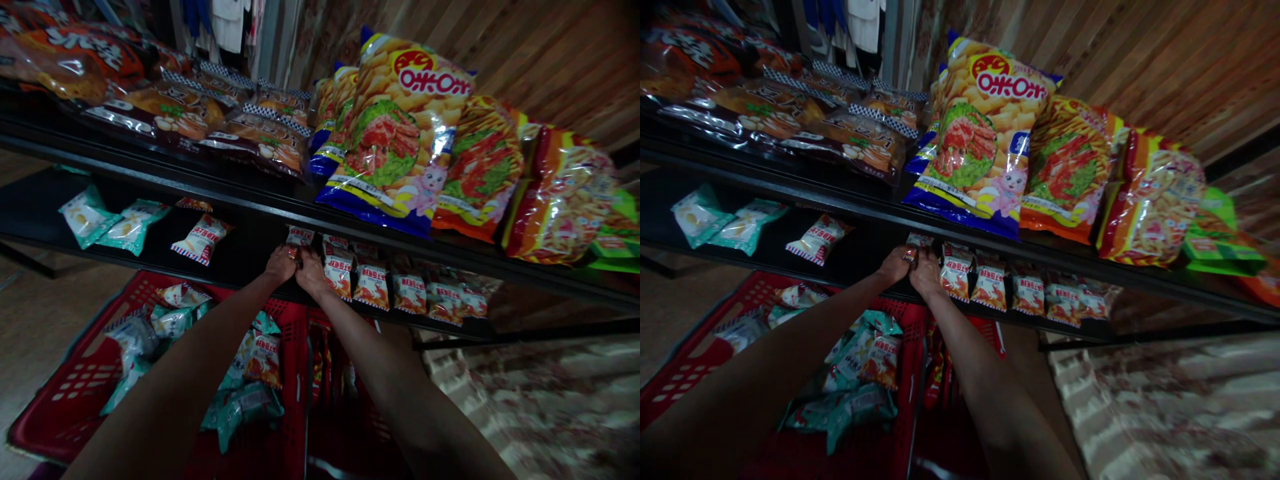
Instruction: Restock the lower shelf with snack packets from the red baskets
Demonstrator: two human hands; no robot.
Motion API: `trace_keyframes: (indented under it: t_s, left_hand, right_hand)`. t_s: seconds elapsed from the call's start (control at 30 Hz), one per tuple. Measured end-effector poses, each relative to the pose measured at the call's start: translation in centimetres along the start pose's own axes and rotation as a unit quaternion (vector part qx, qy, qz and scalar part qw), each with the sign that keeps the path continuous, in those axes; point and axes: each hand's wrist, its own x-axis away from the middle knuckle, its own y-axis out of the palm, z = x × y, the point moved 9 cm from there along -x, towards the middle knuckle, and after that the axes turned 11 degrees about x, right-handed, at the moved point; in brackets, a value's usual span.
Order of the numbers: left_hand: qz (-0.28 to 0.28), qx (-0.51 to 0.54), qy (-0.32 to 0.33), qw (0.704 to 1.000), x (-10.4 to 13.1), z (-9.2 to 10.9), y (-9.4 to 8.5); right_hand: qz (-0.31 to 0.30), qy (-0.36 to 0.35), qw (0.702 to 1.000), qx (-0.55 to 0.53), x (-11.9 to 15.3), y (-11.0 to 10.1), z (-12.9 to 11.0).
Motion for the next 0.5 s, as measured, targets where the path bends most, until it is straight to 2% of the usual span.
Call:
trace_keyframes:
  t_s: [0.17,0.27,0.37,0.47,0.5]
  left_hand:
    - [0.014,-0.019,-0.008,1.000,0.6,0.8,-0.5]
    - [0.051,-0.043,-0.009,0.998,1.3,1.0,-1.7]
    - [0.135,-0.093,0.011,0.986,2.6,1.1,-5.1]
    - [0.223,-0.158,0.093,0.957,4.4,1.8,-10.2]
    - [0.250,-0.181,0.102,0.946,4.9,1.6,-12.0]
  right_hand:
    - [0.029,-0.014,0.999,-0.017,0.0,-0.7,-0.4]
    - [0.055,-0.028,0.998,-0.023,0.9,-1.4,-0.9]
    - [0.072,-0.050,0.995,-0.046,3.2,-2.1,-1.6]
    - [0.073,-0.077,0.990,-0.088,6.6,-2.7,-2.4]
    - [0.069,-0.085,0.989,-0.101,7.8,-2.8,-2.6]
